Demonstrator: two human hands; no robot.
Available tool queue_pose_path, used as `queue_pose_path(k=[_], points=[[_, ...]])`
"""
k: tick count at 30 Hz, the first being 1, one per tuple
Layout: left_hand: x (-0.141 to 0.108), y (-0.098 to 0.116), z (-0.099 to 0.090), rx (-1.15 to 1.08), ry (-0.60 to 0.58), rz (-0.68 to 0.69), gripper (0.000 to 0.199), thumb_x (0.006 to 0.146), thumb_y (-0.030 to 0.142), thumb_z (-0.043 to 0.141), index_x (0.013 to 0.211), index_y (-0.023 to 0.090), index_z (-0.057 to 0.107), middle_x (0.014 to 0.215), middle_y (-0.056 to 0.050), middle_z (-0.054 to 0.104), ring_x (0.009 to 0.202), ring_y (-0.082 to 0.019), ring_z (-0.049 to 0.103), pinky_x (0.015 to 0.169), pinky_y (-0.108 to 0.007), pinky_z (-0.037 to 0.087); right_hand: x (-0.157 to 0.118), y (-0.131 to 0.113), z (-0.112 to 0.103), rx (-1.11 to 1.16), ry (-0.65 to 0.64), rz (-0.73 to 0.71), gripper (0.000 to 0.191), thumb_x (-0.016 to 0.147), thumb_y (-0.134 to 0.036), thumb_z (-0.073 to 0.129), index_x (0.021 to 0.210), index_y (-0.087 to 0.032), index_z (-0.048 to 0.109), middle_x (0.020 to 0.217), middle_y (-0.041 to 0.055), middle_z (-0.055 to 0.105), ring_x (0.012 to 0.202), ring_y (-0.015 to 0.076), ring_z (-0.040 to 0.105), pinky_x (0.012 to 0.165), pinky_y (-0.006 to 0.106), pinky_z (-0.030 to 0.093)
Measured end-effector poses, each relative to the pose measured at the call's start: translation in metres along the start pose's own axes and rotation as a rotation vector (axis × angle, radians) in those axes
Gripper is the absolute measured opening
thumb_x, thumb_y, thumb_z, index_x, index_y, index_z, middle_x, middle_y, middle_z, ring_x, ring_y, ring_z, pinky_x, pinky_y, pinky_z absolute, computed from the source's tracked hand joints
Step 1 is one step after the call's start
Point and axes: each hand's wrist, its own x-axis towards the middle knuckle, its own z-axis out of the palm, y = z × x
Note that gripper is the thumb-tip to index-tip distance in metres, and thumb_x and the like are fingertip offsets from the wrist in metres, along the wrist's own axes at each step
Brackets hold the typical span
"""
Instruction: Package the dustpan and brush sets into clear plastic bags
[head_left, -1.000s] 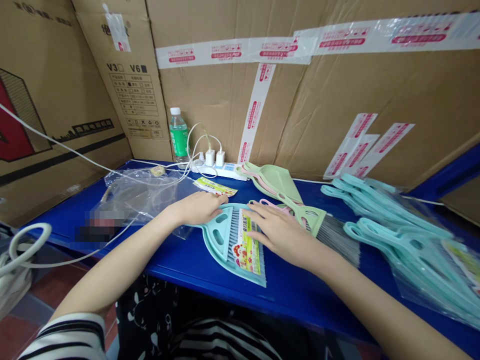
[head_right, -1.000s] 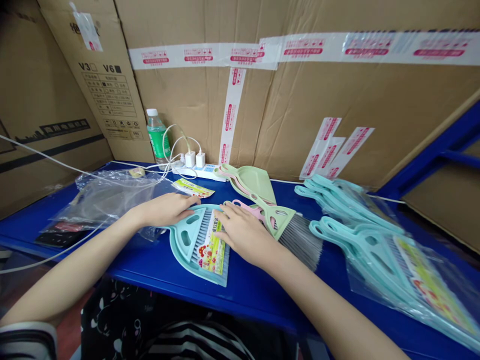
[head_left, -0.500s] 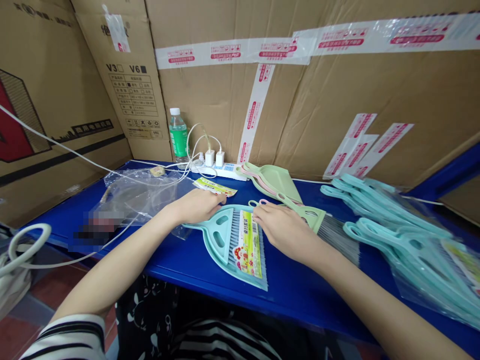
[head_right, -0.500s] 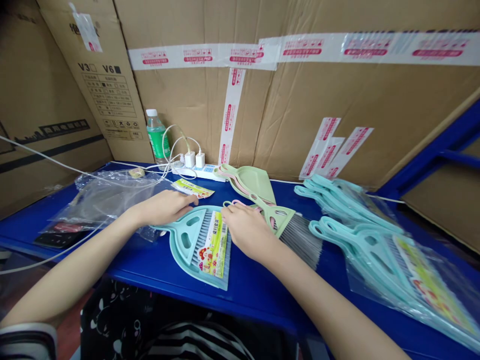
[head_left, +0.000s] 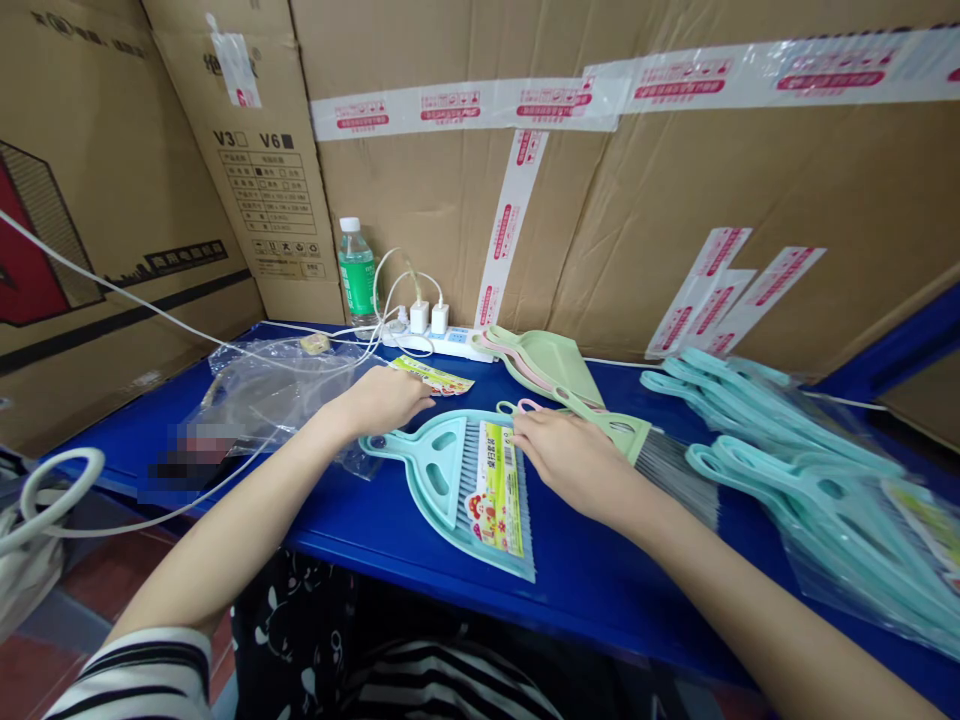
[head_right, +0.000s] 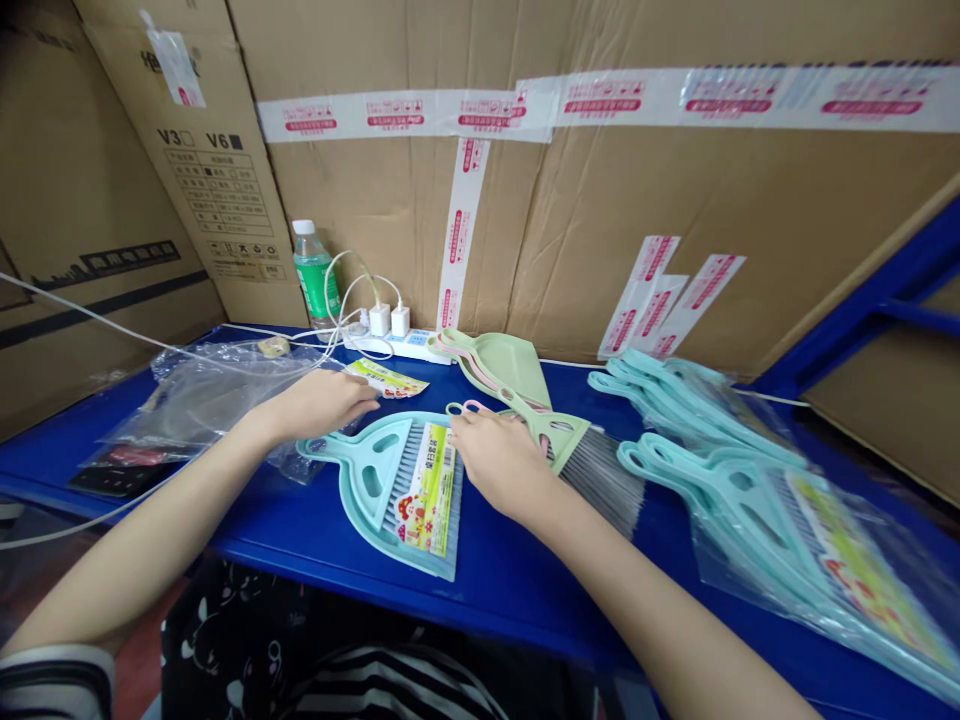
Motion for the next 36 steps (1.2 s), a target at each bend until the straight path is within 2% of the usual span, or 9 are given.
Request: queue_pose_path(k=[5, 8, 12, 18, 22, 26, 30, 33, 36], points=[[0.003, 0.006, 0.007, -0.185, -0.02, 0.058, 0.03, 0.096, 0.034, 0.039, 0.096, 0.016, 0.062, 0.089, -0.008, 0.07, 0.079, -0.021, 0.065, 0.064, -0.028, 0.043, -0.001, 0.0, -0.002, -0.009, -0.031, 0.027, 0.029, 0.094, -0.011, 0.032, 0.093, -0.017, 0.061, 0.098, 0.0102, 0.069, 0.098, 0.0253, 0.063, 0.072, 0.032, 0.044], [0.006, 0.01, 0.014, -0.248, -0.025, 0.037, 0.025, 0.094, 0.032, 0.043, 0.104, 0.016, 0.059, 0.085, -0.007, 0.069, 0.077, -0.021, 0.064, 0.062, -0.028, 0.042, -0.001, -0.002, -0.004, -0.008, -0.028, 0.058, 0.027, 0.096, -0.015, 0.033, 0.096, -0.018, 0.059, 0.094, 0.0093, 0.069, 0.092, 0.0244, 0.065, 0.067, 0.03, 0.042], [0.01, 0.01, 0.02, -0.387, -0.051, 0.113, 0.019, 0.093, 0.028, 0.043, 0.095, 0.017, 0.058, 0.077, -0.003, 0.066, 0.069, -0.017, 0.061, 0.06, -0.026, 0.04, -0.002, -0.004, -0.004, 0.02, -0.065, 0.109, 0.023, 0.097, -0.021, 0.034, 0.102, -0.018, 0.056, 0.092, 0.008, 0.069, 0.083, 0.0246, 0.067, 0.06, 0.03, 0.04], [0.012, 0.003, 0.025, -0.585, -0.057, 0.21, 0.014, 0.091, 0.023, 0.041, 0.088, 0.017, 0.054, 0.071, 0.0, 0.062, 0.061, -0.013, 0.055, 0.061, -0.024, 0.041, -0.003, -0.002, 0.001, 0.062, -0.055, 0.123, 0.021, 0.097, -0.024, 0.035, 0.106, -0.019, 0.054, 0.09, 0.0086, 0.07, 0.082, 0.0262, 0.068, 0.059, 0.03, 0.039], [0.012, 0.001, 0.028, -0.642, -0.058, 0.221, 0.013, 0.09, 0.022, 0.04, 0.089, 0.017, 0.052, 0.075, 0.0, 0.062, 0.064, -0.013, 0.055, 0.063, -0.024, 0.042, -0.004, -0.003, 0.002, 0.118, -0.033, 0.133, 0.021, 0.096, -0.024, 0.035, 0.107, -0.02, 0.052, 0.094, 0.0084, 0.07, 0.08, 0.0245, 0.068, 0.059, 0.029, 0.039], [0.013, -0.002, 0.028, -0.676, -0.062, 0.226, 0.012, 0.09, 0.022, 0.04, 0.091, 0.017, 0.051, 0.077, -0.001, 0.06, 0.067, -0.013, 0.054, 0.063, -0.024, 0.042, -0.003, -0.004, 0.001, 0.198, -0.072, 0.156, 0.023, 0.096, -0.025, 0.037, 0.115, -0.017, 0.048, 0.084, 0.0058, 0.071, 0.073, 0.0227, 0.066, 0.057, 0.029, 0.038], [0.013, -0.004, 0.027, -0.708, -0.052, 0.26, 0.013, 0.091, 0.023, 0.038, 0.089, 0.017, 0.049, 0.075, 0.0, 0.056, 0.065, -0.012, 0.05, 0.062, -0.024, 0.042, -0.003, 0.0, 0.003, 0.305, -0.069, 0.177, 0.031, 0.096, -0.027, 0.04, 0.123, -0.013, 0.046, 0.084, 0.0068, 0.069, 0.077, 0.0231, 0.065, 0.063, 0.031, 0.042], [0.012, -0.007, 0.025, -0.721, -0.025, 0.276, 0.013, 0.091, 0.024, 0.037, 0.089, 0.017, 0.048, 0.074, 0.0, 0.054, 0.064, -0.012, 0.048, 0.062, -0.025, 0.042, -0.002, 0.006, 0.009, 0.485, -0.085, 0.122, 0.048, 0.096, -0.033, 0.038, 0.138, -0.008, 0.034, 0.085, 0.0075, 0.068, 0.077, 0.0221, 0.066, 0.071, 0.033, 0.046], [0.012, -0.011, 0.025, -0.735, 0.007, 0.262, 0.013, 0.091, 0.025, 0.037, 0.09, 0.017, 0.047, 0.079, -0.002, 0.057, 0.067, -0.013, 0.049, 0.065, -0.026, 0.043, 0.002, 0.009, 0.015, 0.762, -0.131, 0.092, 0.071, 0.095, -0.039, 0.038, 0.151, -0.009, 0.005, 0.097, 0.0103, 0.067, 0.066, 0.0184, 0.065, 0.067, 0.034, 0.051]])
